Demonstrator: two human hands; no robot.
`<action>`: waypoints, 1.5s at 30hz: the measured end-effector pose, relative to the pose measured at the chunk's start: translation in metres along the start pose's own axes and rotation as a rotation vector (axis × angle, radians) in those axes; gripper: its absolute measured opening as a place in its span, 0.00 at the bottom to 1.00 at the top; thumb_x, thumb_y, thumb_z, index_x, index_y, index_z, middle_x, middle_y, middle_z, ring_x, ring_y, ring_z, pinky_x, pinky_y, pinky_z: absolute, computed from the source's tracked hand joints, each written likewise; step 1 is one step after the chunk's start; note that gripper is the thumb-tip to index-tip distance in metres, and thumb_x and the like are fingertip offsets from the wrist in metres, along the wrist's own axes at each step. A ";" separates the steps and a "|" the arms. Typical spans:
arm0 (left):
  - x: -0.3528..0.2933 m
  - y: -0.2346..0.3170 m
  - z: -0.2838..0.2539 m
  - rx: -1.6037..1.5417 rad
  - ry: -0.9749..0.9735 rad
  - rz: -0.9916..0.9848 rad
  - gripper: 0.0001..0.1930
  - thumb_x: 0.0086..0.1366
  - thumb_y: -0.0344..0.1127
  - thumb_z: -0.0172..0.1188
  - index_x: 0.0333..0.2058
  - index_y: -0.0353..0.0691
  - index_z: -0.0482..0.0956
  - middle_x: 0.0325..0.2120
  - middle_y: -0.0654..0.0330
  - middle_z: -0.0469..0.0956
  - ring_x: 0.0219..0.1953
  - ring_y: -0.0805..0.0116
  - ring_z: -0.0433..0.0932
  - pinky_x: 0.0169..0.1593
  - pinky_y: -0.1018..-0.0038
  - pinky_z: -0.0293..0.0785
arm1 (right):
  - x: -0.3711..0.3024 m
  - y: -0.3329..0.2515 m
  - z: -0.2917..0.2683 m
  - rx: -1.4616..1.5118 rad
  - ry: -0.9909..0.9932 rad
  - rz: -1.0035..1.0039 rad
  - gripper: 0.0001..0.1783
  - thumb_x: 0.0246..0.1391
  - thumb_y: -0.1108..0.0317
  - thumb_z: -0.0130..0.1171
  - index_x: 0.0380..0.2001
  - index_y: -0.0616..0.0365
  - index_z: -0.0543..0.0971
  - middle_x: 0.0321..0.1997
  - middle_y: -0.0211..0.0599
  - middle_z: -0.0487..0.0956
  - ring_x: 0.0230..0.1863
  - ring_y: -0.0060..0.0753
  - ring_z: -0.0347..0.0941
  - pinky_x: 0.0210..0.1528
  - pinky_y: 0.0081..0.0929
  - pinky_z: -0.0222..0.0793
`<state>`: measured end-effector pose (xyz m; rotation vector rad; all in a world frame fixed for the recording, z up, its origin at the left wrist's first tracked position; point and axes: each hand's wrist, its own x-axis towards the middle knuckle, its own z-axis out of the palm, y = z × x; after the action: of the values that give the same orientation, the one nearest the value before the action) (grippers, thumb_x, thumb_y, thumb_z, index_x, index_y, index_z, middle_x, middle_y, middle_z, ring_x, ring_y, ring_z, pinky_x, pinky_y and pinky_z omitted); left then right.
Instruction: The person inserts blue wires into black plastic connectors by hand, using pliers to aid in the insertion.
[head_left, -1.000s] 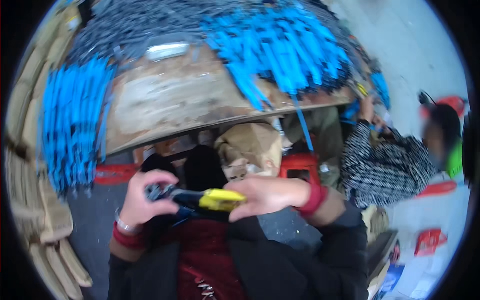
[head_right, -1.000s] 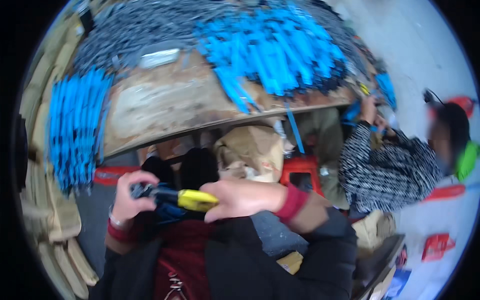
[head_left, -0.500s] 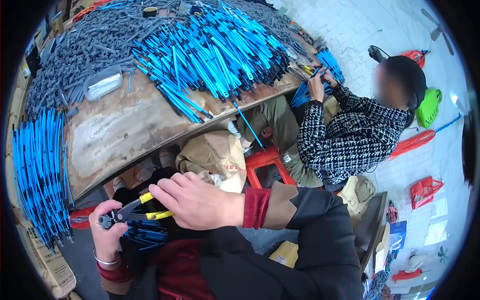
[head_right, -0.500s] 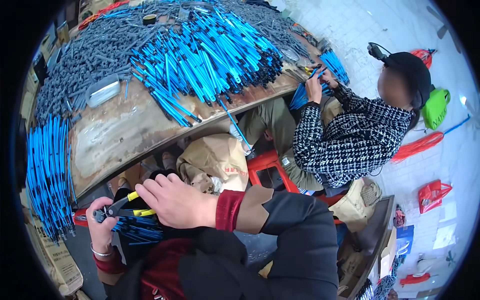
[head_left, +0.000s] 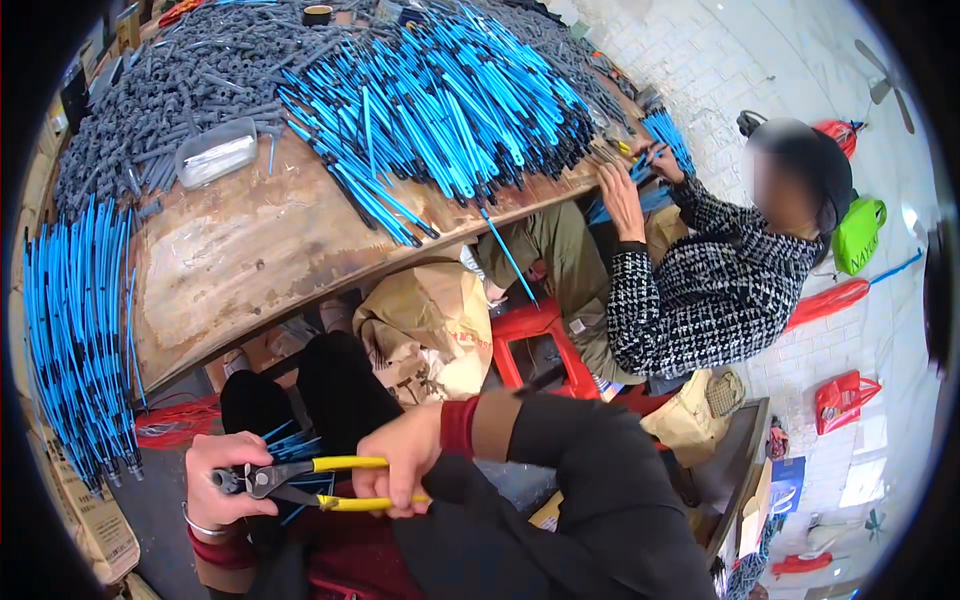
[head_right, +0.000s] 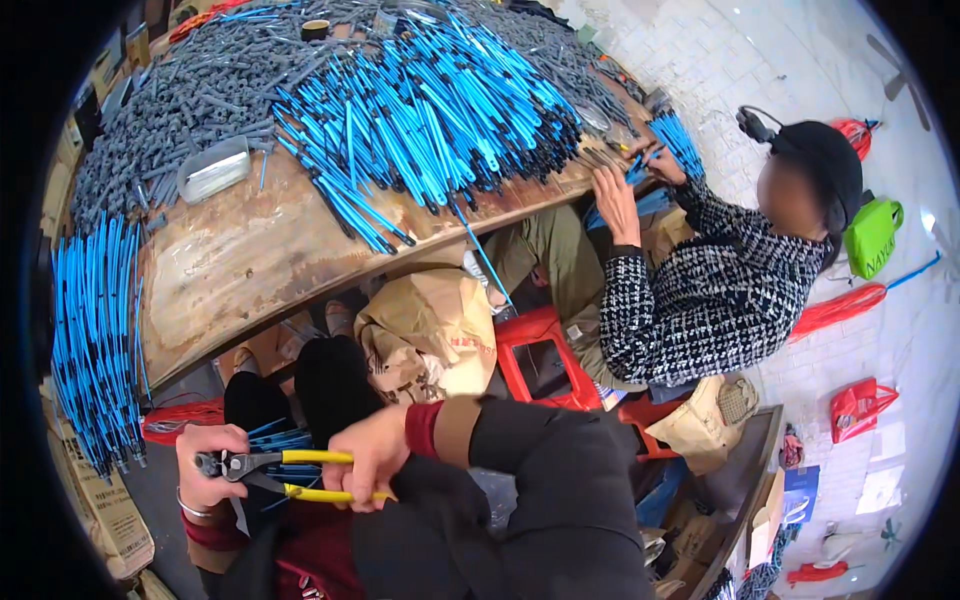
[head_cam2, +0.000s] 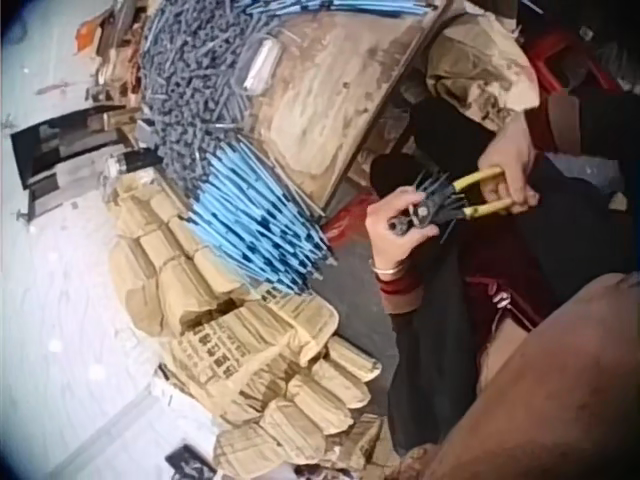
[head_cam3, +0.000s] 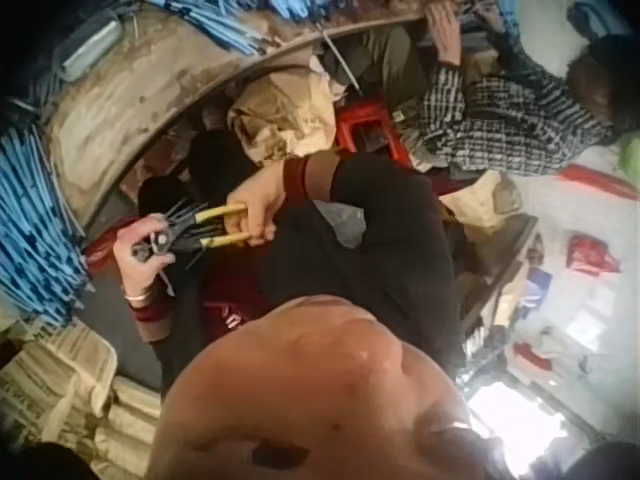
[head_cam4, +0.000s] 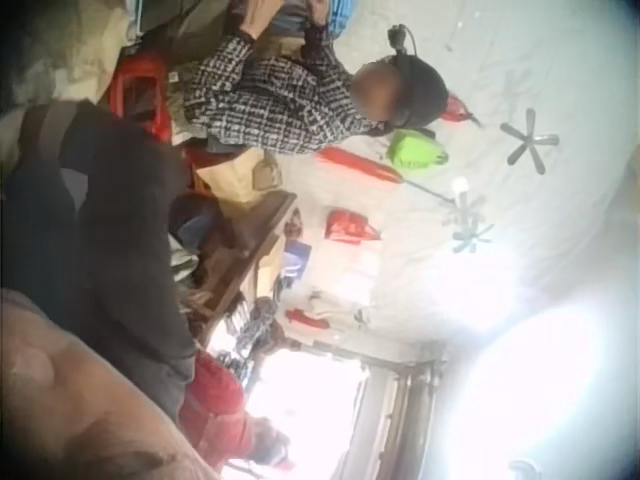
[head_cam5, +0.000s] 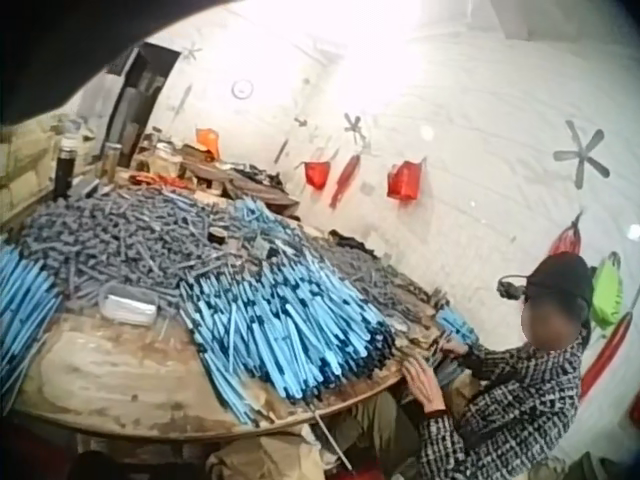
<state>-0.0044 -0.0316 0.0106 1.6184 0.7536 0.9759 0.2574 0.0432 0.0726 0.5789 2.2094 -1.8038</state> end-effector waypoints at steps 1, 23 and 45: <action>0.000 -0.004 -0.001 -0.030 0.063 -0.006 0.21 0.35 0.38 0.72 0.28 0.33 0.76 0.18 0.60 0.73 0.21 0.73 0.71 0.26 0.80 0.66 | 0.003 0.002 0.003 0.013 0.046 -0.034 0.25 0.41 0.73 0.61 0.46 0.65 0.69 0.31 0.45 0.77 0.28 0.36 0.76 0.30 0.33 0.71; -0.003 0.006 0.010 0.096 0.326 -0.147 0.19 0.41 0.36 0.75 0.31 0.36 0.78 0.22 0.58 0.77 0.23 0.71 0.76 0.29 0.77 0.70 | 0.001 0.002 0.007 -0.069 0.053 0.152 0.42 0.38 0.81 0.64 0.58 0.65 0.57 0.46 0.47 0.72 0.43 0.40 0.74 0.42 0.28 0.71; 0.002 0.006 0.016 0.119 0.309 -0.027 0.14 0.47 0.34 0.71 0.28 0.35 0.77 0.19 0.61 0.75 0.20 0.73 0.72 0.26 0.77 0.68 | 0.013 0.027 0.043 -0.374 0.537 -0.096 0.20 0.46 0.81 0.54 0.45 0.66 0.71 0.32 0.46 0.77 0.31 0.46 0.74 0.34 0.31 0.70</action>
<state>0.0105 -0.0387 0.0149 1.5724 1.0573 1.1962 0.2543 0.0078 0.0345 0.9708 2.8726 -1.3184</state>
